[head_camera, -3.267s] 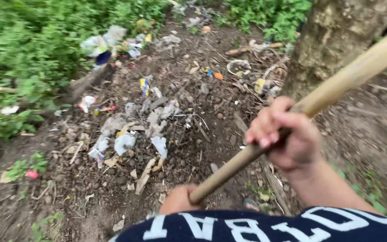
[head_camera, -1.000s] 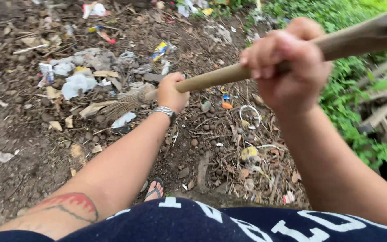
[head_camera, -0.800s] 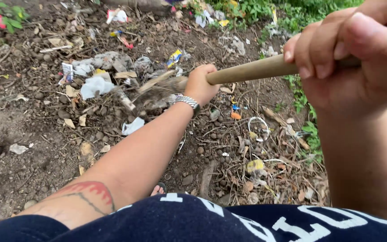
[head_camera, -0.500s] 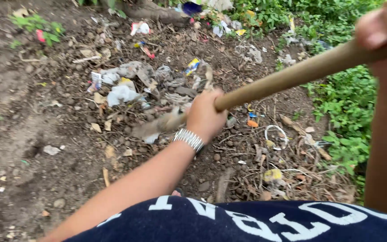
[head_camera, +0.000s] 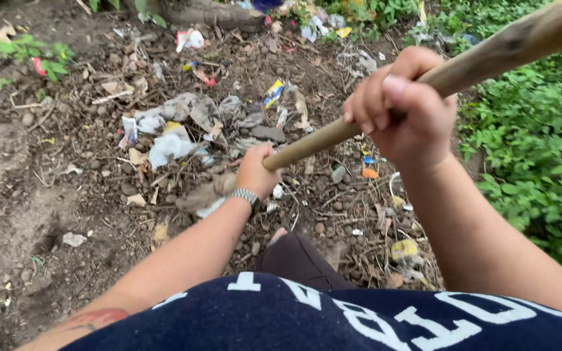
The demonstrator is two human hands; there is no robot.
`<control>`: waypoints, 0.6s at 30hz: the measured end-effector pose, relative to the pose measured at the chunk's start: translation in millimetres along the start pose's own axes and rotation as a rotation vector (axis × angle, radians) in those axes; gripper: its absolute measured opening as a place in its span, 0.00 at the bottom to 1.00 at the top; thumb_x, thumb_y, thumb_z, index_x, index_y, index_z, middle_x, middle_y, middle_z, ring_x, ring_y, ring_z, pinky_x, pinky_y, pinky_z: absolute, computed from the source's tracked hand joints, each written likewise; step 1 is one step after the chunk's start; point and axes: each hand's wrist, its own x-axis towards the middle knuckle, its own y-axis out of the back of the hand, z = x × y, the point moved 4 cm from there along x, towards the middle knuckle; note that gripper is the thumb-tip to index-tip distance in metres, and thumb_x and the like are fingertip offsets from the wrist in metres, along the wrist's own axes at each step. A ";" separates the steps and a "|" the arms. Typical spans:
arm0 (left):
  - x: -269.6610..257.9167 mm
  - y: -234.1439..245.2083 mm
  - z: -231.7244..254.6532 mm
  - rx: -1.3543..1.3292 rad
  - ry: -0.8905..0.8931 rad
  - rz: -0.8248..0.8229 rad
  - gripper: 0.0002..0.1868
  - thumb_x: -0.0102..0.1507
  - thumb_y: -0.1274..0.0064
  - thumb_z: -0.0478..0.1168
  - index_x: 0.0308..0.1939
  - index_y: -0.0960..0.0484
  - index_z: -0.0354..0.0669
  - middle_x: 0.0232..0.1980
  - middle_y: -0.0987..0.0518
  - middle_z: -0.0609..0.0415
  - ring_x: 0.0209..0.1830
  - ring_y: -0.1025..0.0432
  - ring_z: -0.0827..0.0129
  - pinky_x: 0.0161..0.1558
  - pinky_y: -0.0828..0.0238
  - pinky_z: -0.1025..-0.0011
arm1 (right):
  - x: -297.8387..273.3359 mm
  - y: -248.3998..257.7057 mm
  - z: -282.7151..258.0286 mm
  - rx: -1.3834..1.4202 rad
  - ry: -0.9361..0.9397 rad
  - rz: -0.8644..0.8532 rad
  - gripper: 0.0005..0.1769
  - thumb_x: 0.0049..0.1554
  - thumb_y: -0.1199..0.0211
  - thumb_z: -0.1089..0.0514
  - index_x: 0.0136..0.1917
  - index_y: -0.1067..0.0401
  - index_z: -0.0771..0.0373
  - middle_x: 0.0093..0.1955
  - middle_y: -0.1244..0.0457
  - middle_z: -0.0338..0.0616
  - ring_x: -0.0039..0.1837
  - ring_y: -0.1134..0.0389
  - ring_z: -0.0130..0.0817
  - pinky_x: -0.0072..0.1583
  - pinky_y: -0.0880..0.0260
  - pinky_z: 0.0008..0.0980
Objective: The recorder is using a long-handled broom to sweep trash and organic debris from the ground outdoors.
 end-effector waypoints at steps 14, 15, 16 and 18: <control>54.9 -72.8 17.8 0.143 0.114 -0.137 0.07 0.52 0.40 0.33 0.32 0.22 0.45 0.38 0.20 0.47 0.42 0.24 0.51 0.45 0.27 0.61 | 0.4 126.6 12.7 0.112 -0.113 0.044 0.13 0.65 0.45 0.61 0.38 0.42 0.61 0.29 0.44 0.44 0.33 0.41 0.34 0.49 0.30 0.42; 55.3 -77.3 28.6 0.138 0.102 -0.137 0.07 0.51 0.40 0.33 0.31 0.22 0.45 0.37 0.21 0.48 0.41 0.24 0.51 0.45 0.27 0.61 | -6.4 129.2 4.1 0.116 -0.103 0.029 0.13 0.65 0.45 0.61 0.39 0.41 0.61 0.28 0.44 0.45 0.33 0.41 0.34 0.50 0.30 0.41; 68.0 -86.2 35.0 0.128 0.100 -0.136 0.07 0.51 0.40 0.33 0.31 0.22 0.45 0.37 0.21 0.48 0.41 0.24 0.51 0.45 0.27 0.61 | -1.8 135.5 -7.1 0.105 -0.105 0.026 0.13 0.65 0.45 0.61 0.39 0.41 0.61 0.28 0.44 0.45 0.33 0.41 0.34 0.50 0.30 0.41; 98.3 -97.5 53.6 0.071 -0.033 -0.091 0.07 0.52 0.40 0.33 0.30 0.23 0.45 0.37 0.21 0.49 0.41 0.24 0.53 0.45 0.27 0.62 | 12.0 144.3 -33.3 0.017 -0.028 0.020 0.12 0.66 0.46 0.62 0.40 0.42 0.61 0.28 0.43 0.45 0.32 0.40 0.34 0.49 0.30 0.42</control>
